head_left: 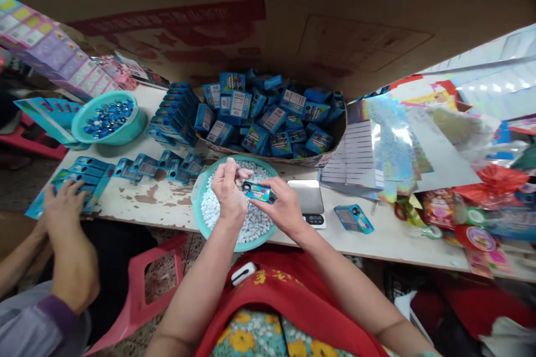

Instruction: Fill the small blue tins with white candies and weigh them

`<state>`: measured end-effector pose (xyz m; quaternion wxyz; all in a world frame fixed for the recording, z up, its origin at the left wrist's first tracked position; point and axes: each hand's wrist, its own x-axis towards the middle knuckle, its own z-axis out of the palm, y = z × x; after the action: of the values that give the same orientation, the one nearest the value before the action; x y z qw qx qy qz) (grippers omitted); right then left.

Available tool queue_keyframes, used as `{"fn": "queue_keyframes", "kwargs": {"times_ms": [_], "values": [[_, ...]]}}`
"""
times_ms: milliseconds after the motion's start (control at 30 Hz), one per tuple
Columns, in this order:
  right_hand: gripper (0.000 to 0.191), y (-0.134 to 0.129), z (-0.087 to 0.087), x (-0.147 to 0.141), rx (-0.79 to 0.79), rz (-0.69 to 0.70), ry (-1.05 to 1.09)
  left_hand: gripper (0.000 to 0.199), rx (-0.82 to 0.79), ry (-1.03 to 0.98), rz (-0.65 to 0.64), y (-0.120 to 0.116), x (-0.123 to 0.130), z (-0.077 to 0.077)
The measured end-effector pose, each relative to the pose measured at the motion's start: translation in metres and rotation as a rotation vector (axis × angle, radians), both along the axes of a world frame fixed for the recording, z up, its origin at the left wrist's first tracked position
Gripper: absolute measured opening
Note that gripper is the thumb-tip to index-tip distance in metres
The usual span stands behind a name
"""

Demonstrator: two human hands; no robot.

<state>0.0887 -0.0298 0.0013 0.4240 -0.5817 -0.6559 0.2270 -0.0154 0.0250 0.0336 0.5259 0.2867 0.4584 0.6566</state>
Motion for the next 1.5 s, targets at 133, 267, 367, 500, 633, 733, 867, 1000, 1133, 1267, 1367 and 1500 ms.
{"fn": "queue_keyframes", "kwargs": {"times_ms": [133, 267, 367, 500, 633, 733, 867, 1000, 1133, 1267, 1367, 1500], "values": [[0.033, -0.001, 0.004, -0.004, -0.009, -0.010, 0.020, 0.026, -0.013, -0.034, 0.013, 0.000, -0.011, -0.002], [0.033, -0.003, 0.007, -0.014, -0.024, -0.043, 0.056, 0.028, -0.044, -0.126, -0.047, -0.004, -0.014, 0.002], [0.035, -0.009, 0.012, -0.018, -0.052, -0.058, 0.087, 0.030, -0.036, -0.192, -0.082, -0.005, -0.022, 0.010], [0.042, -0.032, 0.016, 0.007, -0.134, -0.185, 0.177, 0.031, -0.010, -0.090, -0.030, -0.005, -0.053, 0.007], [0.044, -0.056, -0.004, 0.058, -0.155, -0.391, 0.161, 0.024, -0.113, 0.445, -0.091, -0.012, -0.085, -0.034], [0.044, -0.057, -0.037, 0.090, -0.168, -0.463, 0.055, 0.018, -0.084, 0.799, -0.081, -0.025, -0.093, -0.069], [0.044, -0.044, -0.080, 0.104, -0.202, -0.470, 0.034, 0.020, -0.071, 0.922, -0.072, -0.037, -0.097, -0.093], [0.060, -0.052, -0.091, 0.113, -0.198, -0.493, 0.068, 0.022, -0.098, 0.970, -0.065, -0.038, -0.102, -0.095], [0.054, -0.086, -0.076, 0.146, -0.079, -0.540, 0.044, 0.023, -0.128, 1.012, -0.018, -0.040, -0.098, -0.092], [0.042, -0.124, -0.072, 0.194, -0.036, -0.696, -0.011, 0.024, -0.147, 1.001, -0.008, -0.041, -0.081, -0.092], [0.041, -0.146, -0.084, 0.224, -0.054, -0.807, -0.014, 0.023, -0.142, 1.011, -0.031, -0.040, -0.066, -0.090], [0.041, -0.167, -0.102, 0.246, -0.113, -0.875, 0.022, 0.020, -0.159, 0.960, -0.060, -0.038, -0.048, -0.085]]}}
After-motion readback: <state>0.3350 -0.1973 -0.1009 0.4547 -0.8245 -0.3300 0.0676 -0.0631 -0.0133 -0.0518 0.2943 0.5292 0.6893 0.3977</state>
